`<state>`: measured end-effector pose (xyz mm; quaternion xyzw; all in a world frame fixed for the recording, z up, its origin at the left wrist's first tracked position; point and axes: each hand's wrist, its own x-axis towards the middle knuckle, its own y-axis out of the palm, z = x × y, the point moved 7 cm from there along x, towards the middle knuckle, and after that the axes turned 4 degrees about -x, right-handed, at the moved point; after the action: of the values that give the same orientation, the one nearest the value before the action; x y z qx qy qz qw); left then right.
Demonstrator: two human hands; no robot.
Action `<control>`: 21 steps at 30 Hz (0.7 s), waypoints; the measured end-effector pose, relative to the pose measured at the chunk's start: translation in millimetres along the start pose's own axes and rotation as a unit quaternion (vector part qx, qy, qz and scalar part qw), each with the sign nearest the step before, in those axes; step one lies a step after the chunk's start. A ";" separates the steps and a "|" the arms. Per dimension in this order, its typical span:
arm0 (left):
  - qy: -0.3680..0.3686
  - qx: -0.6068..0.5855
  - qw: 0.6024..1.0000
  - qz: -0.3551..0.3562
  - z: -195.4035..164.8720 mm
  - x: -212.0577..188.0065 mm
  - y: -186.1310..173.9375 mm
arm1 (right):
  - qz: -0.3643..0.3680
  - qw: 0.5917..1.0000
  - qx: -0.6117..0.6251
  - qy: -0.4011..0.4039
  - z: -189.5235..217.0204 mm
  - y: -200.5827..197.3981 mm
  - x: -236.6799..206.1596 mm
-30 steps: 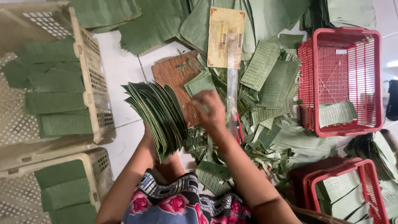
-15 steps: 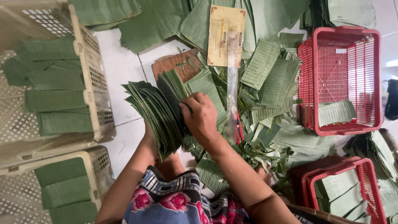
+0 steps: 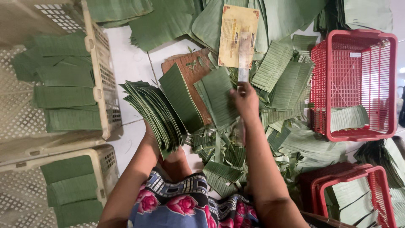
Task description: The person sits on the floor trimming banana leaves. They gather stacks of cut leaf pieces, align them on a wooden board, hold them steady and slice off ragged edges with a long knife, then place the trimmed pieces into red plastic baskets and set rejects aside.
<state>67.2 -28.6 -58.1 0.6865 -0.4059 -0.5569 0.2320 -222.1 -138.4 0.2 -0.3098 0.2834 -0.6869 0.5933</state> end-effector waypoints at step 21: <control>-0.059 -0.015 0.998 0.009 22.2 6.1 2.2 | -0.039 0.978 0.033 -0.204 159.2 12.8 -63.7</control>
<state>45.7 -31.9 -65.9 0.6451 -0.4168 -0.6005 0.2225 -86.0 -80.5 88.0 -0.4346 0.1216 -0.6409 0.6210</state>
